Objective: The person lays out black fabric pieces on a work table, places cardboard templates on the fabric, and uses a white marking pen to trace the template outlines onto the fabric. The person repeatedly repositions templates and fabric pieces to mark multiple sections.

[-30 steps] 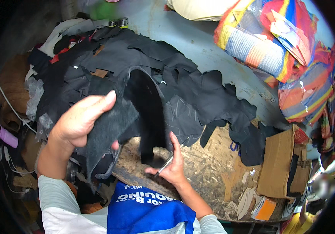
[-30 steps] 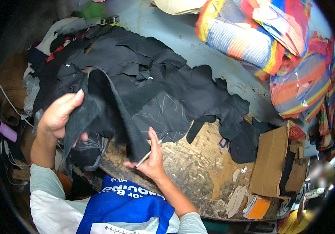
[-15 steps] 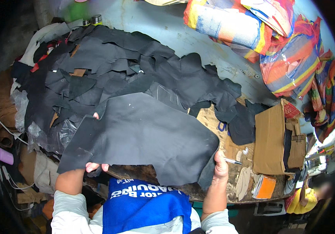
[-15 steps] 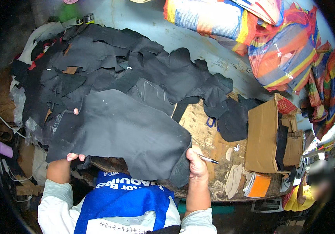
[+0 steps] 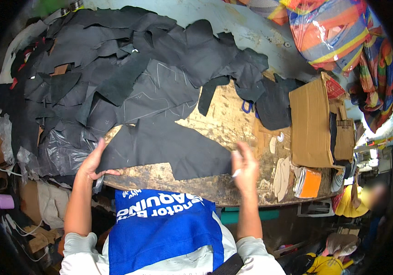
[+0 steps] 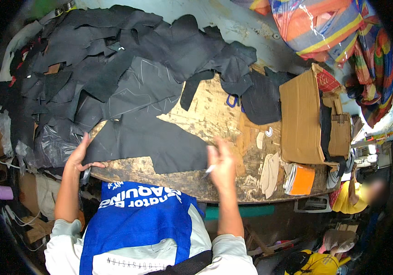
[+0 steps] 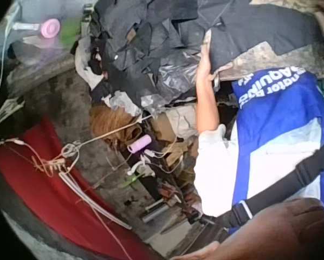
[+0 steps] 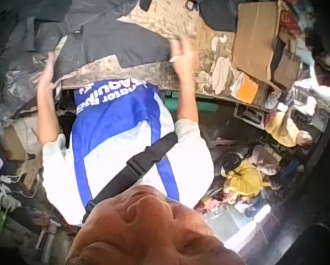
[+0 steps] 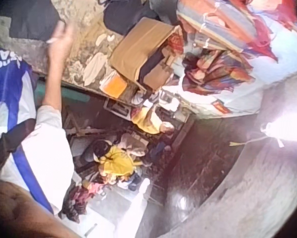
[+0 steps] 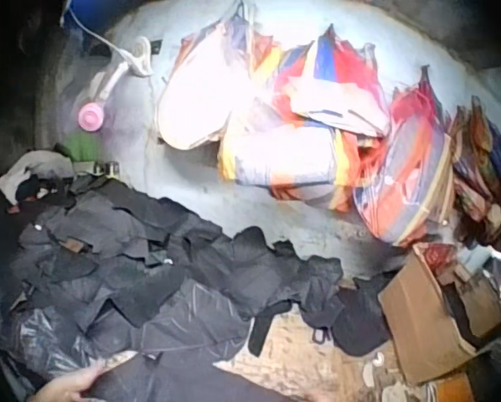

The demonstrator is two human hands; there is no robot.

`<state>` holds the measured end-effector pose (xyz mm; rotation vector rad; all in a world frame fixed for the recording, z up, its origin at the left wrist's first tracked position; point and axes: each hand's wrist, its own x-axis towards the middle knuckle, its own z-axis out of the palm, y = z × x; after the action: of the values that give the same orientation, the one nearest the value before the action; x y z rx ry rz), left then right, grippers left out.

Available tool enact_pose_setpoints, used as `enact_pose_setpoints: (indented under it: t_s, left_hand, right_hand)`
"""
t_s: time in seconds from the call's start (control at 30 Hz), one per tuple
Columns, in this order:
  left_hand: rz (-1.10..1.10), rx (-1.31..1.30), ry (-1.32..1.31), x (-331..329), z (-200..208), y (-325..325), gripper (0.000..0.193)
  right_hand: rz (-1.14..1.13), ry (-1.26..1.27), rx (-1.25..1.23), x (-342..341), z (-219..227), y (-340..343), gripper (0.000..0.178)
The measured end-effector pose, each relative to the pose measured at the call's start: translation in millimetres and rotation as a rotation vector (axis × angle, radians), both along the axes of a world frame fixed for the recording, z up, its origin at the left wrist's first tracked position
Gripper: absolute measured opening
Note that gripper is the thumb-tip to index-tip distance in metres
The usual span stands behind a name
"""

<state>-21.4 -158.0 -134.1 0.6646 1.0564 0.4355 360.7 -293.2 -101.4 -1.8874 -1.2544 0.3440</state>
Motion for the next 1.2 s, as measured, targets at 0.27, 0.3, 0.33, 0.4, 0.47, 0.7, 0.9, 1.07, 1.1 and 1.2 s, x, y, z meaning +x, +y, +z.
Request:
enact_pose_setpoints:
  t_s: [0.27, 0.3, 0.33, 0.4, 0.47, 0.7, 0.9, 1.07, 1.1, 1.2]
  left_hand:
    - [0.180, 0.495, 0.388, 14, -25, -25, 0.016]
    - [0.166, 0.540, 0.360, 12, -27, -27, 0.016]
    - [0.180, 0.555, 0.359, 11, -28, -30, 0.016]
    - [0.170, 0.574, 0.325, 9, -30, -31, 0.017]
    - [0.184, 0.595, 0.288, 9, -31, -30, 0.018]
    - [0.354, 0.654, 0.262, 2, 8, -23, 0.024]
    - [0.544, 0.785, 0.076, -19, 70, -16, 0.017]
    - [0.623, 0.873, 0.026, -13, 96, -4, 0.021]
    - [0.606, 0.893, 0.027, -12, 101, -2, 0.022]
    - [0.539, 0.906, -0.020, -7, 113, 2, 0.024]
  right_hand:
    - [0.534, -0.406, -0.125, -66, -67, 31, 0.048]
    - [0.371, -0.376, -0.180, -48, -67, 28, 0.046]
    - [0.213, -0.356, -0.189, -32, -65, 23, 0.051]
    - [0.047, -0.398, -0.209, -9, -64, 16, 0.056]
    - [-0.028, -0.434, -0.179, 4, -64, 8, 0.056]
    - [-0.046, 0.254, -0.098, 7, -43, 19, 0.026]
    - [0.148, 0.602, 0.239, 13, 52, 9, 0.012]
    - [0.131, 0.571, 0.259, 11, 97, 7, 0.014]
    - [0.123, 0.562, 0.254, 11, 102, 6, 0.014]
    - [0.104, 0.546, 0.288, 16, 110, 2, 0.013]
